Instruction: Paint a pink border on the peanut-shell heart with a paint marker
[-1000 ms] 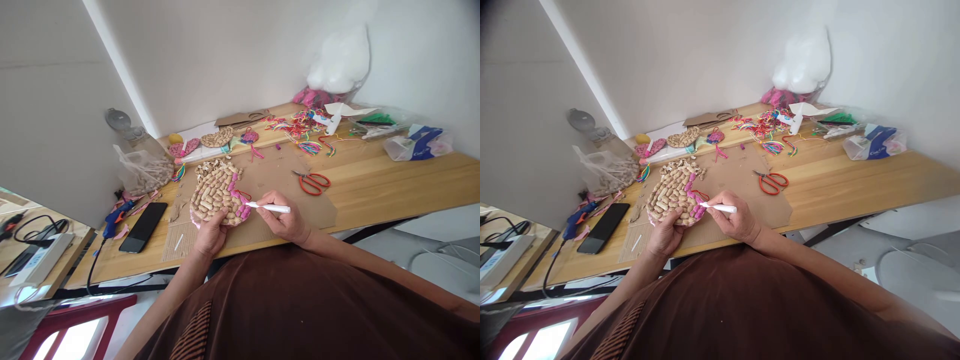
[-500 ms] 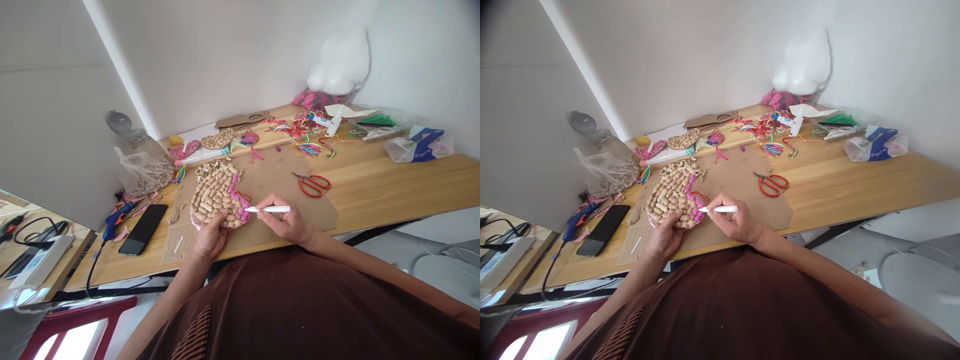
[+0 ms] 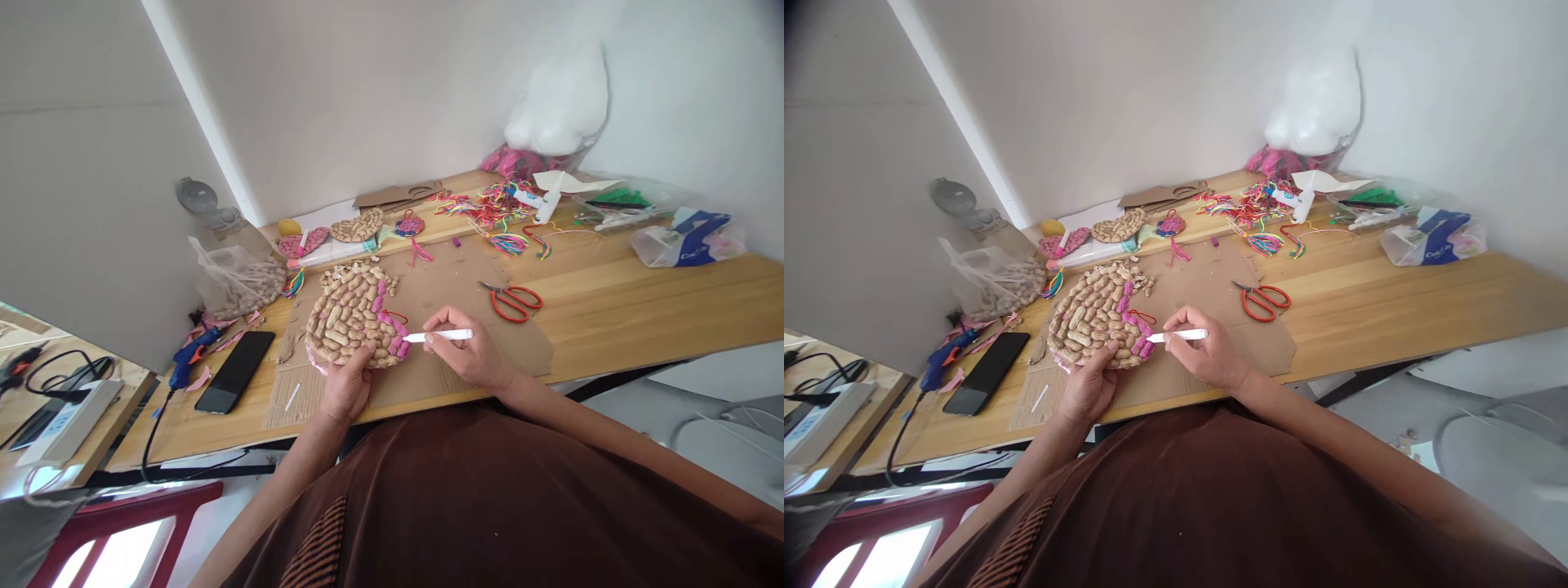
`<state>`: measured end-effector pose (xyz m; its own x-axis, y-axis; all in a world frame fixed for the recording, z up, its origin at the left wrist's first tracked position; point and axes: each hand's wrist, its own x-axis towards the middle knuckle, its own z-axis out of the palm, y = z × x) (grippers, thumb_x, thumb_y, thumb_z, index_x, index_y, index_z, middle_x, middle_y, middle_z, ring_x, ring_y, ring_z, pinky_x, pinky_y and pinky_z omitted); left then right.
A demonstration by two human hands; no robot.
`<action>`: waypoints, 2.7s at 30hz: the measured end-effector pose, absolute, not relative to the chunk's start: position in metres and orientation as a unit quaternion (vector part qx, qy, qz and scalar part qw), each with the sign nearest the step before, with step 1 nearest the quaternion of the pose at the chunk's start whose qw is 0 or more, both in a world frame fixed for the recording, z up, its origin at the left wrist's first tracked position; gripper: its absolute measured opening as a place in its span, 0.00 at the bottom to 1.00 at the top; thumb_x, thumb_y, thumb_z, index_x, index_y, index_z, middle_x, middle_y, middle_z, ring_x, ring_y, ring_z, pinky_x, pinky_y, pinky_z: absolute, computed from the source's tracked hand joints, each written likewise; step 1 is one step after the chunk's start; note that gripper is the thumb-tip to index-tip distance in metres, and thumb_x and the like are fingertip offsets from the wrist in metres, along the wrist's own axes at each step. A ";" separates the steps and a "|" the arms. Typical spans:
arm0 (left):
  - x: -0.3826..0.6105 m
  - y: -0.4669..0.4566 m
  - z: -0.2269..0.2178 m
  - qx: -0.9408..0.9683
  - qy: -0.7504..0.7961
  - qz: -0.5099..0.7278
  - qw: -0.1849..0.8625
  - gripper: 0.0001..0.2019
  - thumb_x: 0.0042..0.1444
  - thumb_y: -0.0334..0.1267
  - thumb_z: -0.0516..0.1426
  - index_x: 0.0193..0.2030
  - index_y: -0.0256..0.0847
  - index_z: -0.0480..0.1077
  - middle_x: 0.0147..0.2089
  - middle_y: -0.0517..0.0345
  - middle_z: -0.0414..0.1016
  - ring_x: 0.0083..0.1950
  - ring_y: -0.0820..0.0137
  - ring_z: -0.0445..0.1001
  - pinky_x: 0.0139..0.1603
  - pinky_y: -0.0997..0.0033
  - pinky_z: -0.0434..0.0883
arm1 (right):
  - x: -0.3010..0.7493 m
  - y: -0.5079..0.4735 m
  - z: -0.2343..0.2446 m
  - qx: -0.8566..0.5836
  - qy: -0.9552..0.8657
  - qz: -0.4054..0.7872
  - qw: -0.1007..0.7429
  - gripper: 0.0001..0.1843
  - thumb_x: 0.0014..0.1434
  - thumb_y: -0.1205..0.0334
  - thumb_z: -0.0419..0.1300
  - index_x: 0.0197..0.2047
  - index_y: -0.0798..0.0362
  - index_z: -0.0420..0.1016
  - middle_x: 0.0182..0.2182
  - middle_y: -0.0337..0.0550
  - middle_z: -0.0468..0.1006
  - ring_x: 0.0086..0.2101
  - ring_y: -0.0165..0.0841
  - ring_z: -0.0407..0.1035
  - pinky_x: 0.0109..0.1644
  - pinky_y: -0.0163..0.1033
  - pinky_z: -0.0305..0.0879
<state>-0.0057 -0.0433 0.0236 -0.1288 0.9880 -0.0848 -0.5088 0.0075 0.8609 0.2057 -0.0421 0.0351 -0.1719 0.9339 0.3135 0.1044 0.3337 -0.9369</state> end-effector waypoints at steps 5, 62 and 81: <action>-0.006 -0.042 0.023 0.300 0.399 0.640 0.584 0.36 0.49 0.30 0.70 0.66 0.50 0.67 0.64 0.51 0.76 0.65 0.57 0.75 0.67 0.55 0.72 | 0.207 -0.038 0.037 -0.422 -0.622 0.429 0.500 0.09 0.60 0.56 0.65 0.33 0.51 0.73 0.24 0.34 0.70 0.24 0.28 0.58 0.28 0.35 0.55; -0.012 -0.036 0.002 0.440 0.425 0.608 0.505 0.34 0.52 0.41 0.70 0.65 0.48 0.66 0.64 0.51 0.75 0.69 0.58 0.69 0.74 0.49 0.60 | 0.193 -0.060 0.026 -0.391 -0.513 0.551 0.530 0.12 0.64 0.54 0.64 0.34 0.49 0.67 0.25 0.35 0.74 0.28 0.31 0.65 0.34 0.37 0.62; -0.009 -0.036 0.003 0.407 0.432 0.634 0.496 0.35 0.52 0.41 0.70 0.66 0.52 0.65 0.69 0.53 0.70 0.72 0.55 0.66 0.75 0.49 0.60 | 0.197 -0.068 0.021 -0.414 -0.612 0.430 0.519 0.07 0.67 0.56 0.63 0.40 0.49 0.72 0.28 0.35 0.70 0.27 0.29 0.60 0.30 0.36 0.56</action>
